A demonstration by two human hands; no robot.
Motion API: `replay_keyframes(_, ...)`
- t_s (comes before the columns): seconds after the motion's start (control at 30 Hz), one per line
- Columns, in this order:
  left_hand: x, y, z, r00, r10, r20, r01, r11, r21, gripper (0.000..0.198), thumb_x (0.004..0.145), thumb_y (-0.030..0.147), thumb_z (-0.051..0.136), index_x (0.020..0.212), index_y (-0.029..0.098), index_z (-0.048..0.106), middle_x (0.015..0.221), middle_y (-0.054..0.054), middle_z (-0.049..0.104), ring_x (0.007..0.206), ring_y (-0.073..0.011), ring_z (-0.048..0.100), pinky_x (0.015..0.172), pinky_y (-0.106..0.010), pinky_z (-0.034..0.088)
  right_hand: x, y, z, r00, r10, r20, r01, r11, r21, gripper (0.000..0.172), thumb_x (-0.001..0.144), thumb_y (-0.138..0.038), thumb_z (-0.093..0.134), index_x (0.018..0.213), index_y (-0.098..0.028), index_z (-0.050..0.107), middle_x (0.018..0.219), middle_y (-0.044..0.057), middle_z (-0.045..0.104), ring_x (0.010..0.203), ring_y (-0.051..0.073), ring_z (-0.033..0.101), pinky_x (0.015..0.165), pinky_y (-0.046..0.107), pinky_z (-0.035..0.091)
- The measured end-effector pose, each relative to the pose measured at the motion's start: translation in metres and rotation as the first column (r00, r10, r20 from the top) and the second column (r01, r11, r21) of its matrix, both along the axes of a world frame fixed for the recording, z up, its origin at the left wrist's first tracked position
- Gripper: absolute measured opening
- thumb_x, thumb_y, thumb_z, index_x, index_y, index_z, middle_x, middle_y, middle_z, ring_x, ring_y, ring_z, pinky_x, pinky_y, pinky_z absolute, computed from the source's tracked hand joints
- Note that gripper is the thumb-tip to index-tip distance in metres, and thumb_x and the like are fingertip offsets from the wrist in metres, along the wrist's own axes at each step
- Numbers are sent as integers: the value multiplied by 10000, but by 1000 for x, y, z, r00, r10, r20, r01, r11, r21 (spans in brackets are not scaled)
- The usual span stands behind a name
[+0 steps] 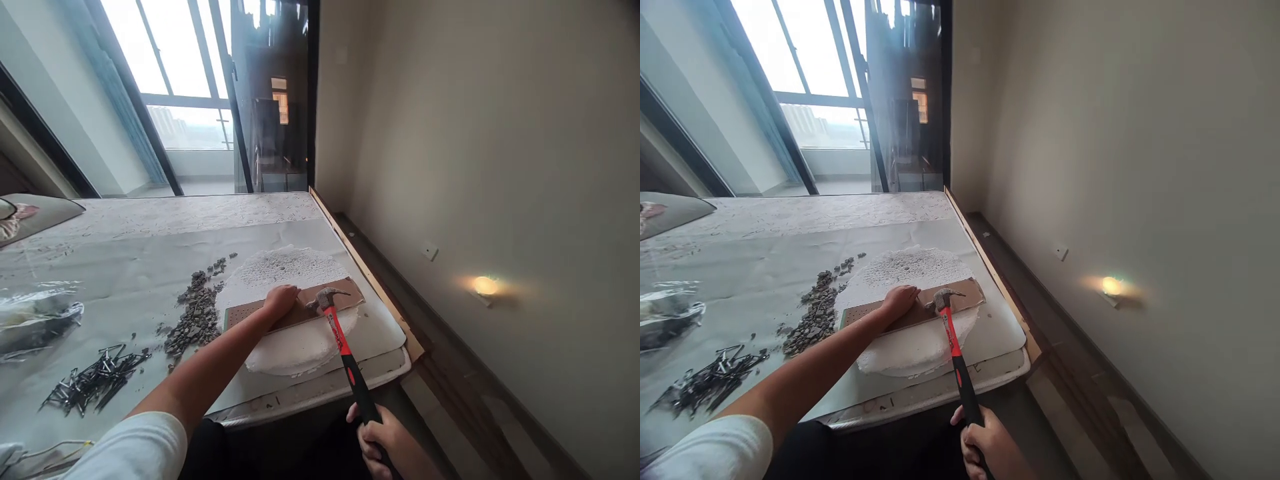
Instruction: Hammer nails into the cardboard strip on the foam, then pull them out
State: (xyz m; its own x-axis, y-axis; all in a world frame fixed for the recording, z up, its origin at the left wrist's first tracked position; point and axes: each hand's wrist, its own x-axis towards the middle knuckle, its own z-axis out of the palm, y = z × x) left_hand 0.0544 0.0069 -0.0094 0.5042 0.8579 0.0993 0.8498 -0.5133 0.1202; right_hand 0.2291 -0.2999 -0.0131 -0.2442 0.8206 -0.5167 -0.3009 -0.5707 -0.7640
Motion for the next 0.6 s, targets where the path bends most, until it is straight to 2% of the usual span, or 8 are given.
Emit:
replay_keyframes(0.1,-2,-1,1,999,7,39,-7,1000,-18,449,913,377,299,762,136,646,779,-124,652,738,-216,592,630,-300,364,-2,5,13,991,3,137,-7,1000,29,355,614,-291,426,955,-191,425,477,-122,382,292,42,269,311,186,204)
replay_keyframes(0.23,-9,-2,2,988,-16,155,23,999,-43,409,866,447,383,691,166,623,738,-93,641,707,-205,573,607,-291,340,1,21,52,941,20,338,-59,993,104,384,614,-319,430,977,-194,406,472,-129,369,287,50,276,274,180,213)
replay_keyframes(0.3,-14,-1,3,970,-12,242,26,998,-57,335,808,455,469,670,179,601,717,-67,627,694,-195,552,599,-283,329,4,32,75,907,-10,421,-65,984,164,380,622,-319,433,979,-192,410,467,-132,363,282,52,279,262,177,217)
replay_keyframes(0.4,-21,2,3,928,31,371,10,994,-110,143,716,322,542,686,184,569,684,-22,591,656,-164,509,593,-268,317,4,47,101,871,-36,490,-89,969,230,369,641,-304,443,991,-188,419,453,-137,353,274,52,258,252,181,245)
replay_keyframes(0.47,-25,4,3,885,52,463,17,989,-145,53,661,223,526,696,185,539,663,4,557,633,-144,476,584,-260,308,2,57,108,861,-25,509,-109,967,232,383,645,-291,445,1012,-186,418,441,-142,343,270,56,254,249,185,253)
replay_keyframes(0.6,-28,6,3,759,148,634,-2,974,-226,40,627,155,438,638,191,452,612,27,474,607,-130,427,567,-258,292,-6,68,101,836,72,543,-164,979,122,428,605,-266,430,1022,-170,422,399,-149,326,256,65,261,255,190,239)
